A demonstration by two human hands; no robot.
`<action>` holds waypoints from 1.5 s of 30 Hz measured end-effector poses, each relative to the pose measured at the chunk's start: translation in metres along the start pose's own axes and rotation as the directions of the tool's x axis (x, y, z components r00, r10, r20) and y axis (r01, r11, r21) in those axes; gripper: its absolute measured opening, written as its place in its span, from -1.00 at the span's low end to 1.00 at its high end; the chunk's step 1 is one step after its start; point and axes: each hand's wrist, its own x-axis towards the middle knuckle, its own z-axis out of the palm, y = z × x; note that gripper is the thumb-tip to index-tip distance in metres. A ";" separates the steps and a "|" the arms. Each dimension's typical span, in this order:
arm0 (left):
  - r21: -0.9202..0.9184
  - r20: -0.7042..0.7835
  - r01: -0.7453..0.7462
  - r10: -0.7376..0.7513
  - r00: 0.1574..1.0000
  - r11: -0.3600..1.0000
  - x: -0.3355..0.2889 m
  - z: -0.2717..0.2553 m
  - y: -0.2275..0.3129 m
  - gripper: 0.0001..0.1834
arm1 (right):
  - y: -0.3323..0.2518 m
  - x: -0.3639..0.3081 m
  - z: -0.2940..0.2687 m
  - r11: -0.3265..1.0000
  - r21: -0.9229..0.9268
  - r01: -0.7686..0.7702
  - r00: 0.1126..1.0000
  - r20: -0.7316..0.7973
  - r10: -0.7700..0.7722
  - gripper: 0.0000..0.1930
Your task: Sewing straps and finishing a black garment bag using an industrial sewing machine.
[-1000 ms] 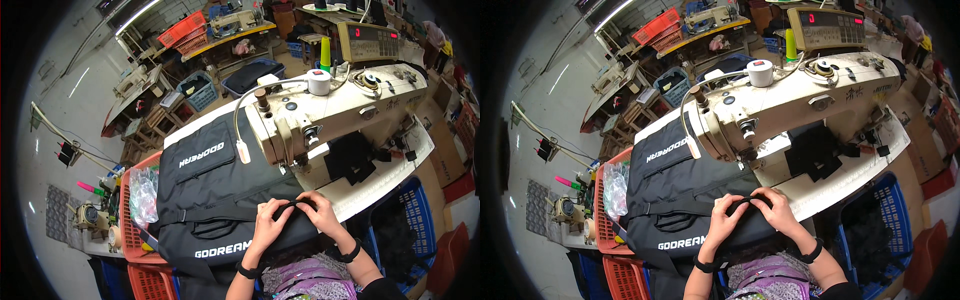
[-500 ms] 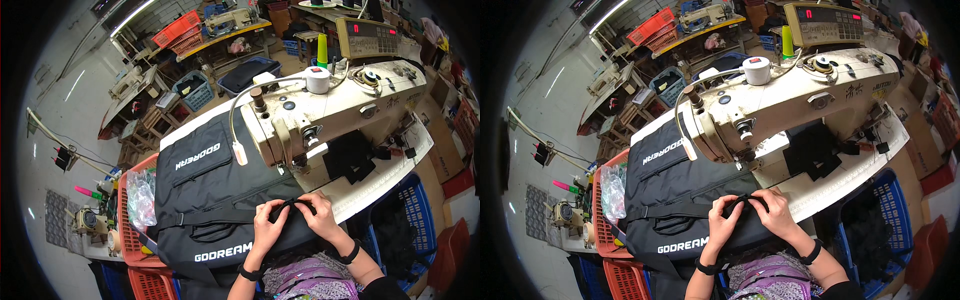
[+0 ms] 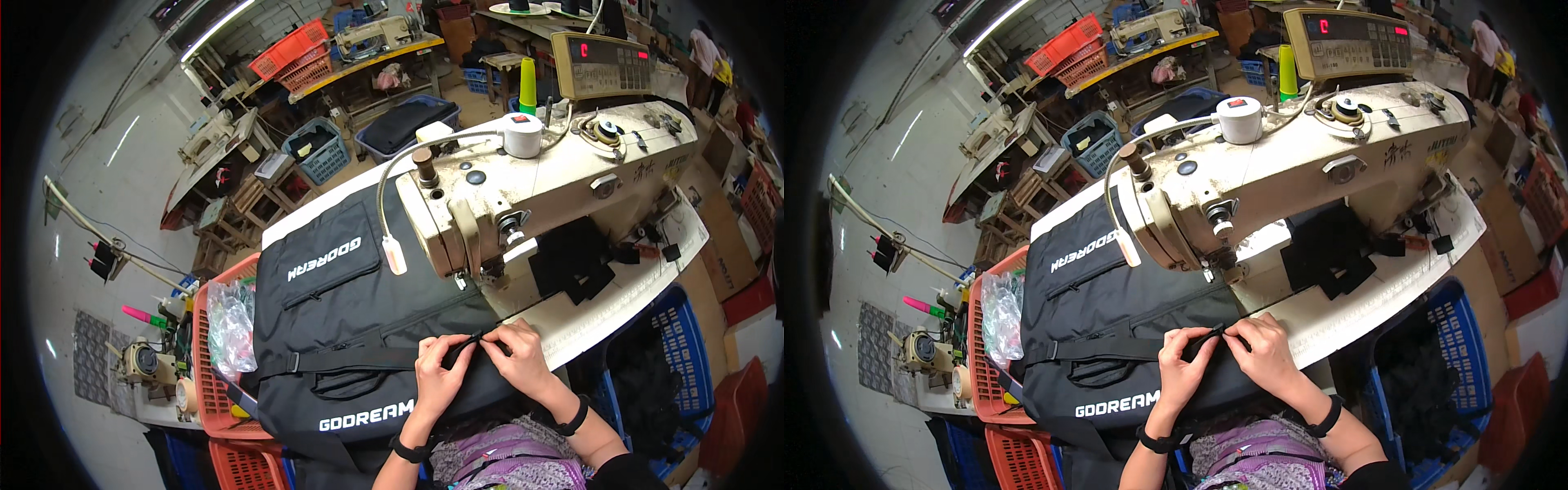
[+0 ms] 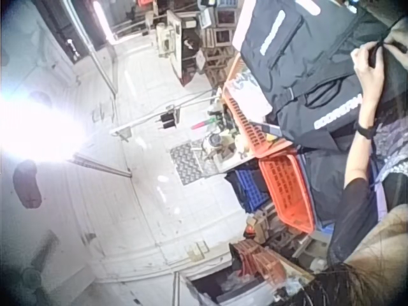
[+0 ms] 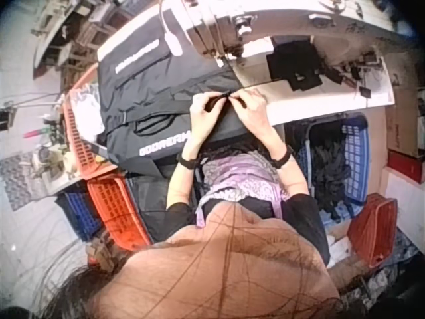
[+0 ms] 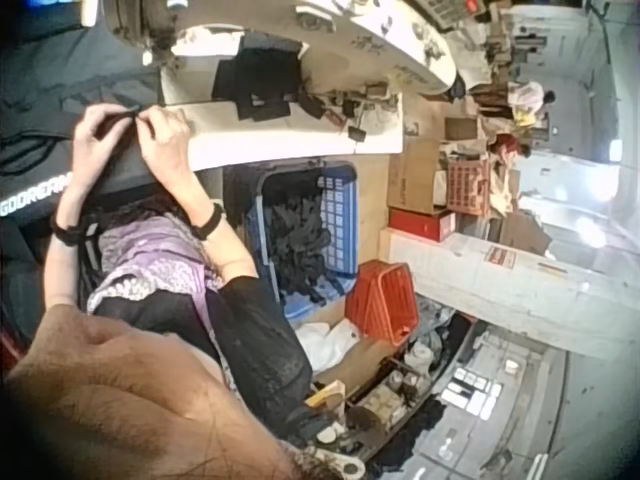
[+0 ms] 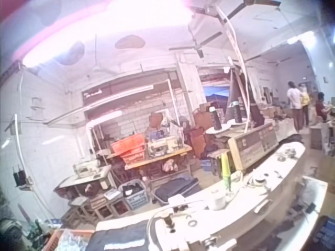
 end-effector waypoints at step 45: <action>0.120 -0.015 -0.156 0.159 0.987 0.980 0.006 -0.010 0.005 -0.76 | -0.005 0.007 -0.017 0.939 0.278 -0.204 0.960 0.244 0.136 -0.86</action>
